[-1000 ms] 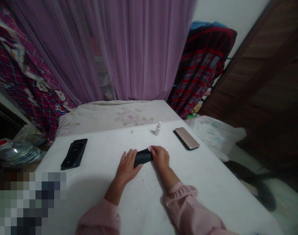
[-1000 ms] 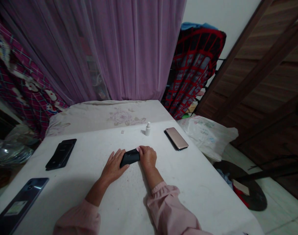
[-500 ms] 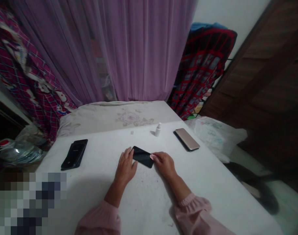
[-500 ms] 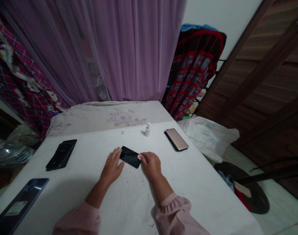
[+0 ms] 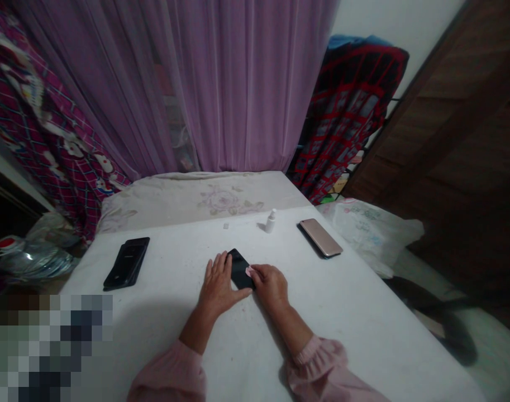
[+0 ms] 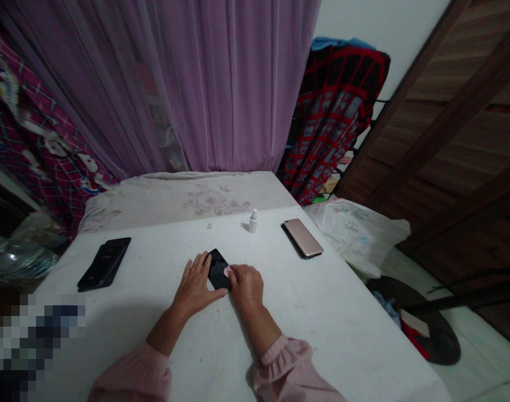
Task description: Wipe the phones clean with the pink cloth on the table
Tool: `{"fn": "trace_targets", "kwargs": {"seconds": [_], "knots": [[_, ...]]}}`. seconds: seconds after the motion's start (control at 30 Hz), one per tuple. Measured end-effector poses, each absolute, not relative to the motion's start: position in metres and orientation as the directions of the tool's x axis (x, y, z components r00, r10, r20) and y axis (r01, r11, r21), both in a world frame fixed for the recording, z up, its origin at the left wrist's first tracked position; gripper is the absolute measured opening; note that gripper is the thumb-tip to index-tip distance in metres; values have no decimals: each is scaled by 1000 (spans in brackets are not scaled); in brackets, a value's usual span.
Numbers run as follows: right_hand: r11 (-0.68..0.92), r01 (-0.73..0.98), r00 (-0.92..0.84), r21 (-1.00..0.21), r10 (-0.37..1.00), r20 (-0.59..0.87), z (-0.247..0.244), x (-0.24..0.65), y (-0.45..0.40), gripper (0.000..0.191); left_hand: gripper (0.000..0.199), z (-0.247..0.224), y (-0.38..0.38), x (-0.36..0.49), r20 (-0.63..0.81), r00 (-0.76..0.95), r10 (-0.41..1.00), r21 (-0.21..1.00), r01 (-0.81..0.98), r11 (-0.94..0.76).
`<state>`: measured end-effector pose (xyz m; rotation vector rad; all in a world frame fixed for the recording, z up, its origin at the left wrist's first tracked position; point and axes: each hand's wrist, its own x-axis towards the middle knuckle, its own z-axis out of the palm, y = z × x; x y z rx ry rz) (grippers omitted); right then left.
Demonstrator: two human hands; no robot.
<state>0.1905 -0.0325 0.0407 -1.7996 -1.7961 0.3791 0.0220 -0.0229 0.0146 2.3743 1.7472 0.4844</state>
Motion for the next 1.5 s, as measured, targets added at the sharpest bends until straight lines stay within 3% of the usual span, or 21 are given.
{"fn": "trace_targets", "kwargs": {"seconds": [0.33, 0.9, 1.5], "knots": [[31, 837, 59, -547, 988, 145, 48, 176, -13, 21, 110, 19, -24, 23, 105, 283, 953, 277, 912, -301], [75, 784, 59, -616, 979, 194, 40, 207, -58, 19, 110, 26, -26, 24, 72, 286, 955, 283, 913, -295], [23, 816, 74, -578, 987, 144, 45, 175, -12, 21, 110, 34, -26, 26, 10, 286, 958, 241, 929, -280]]}}
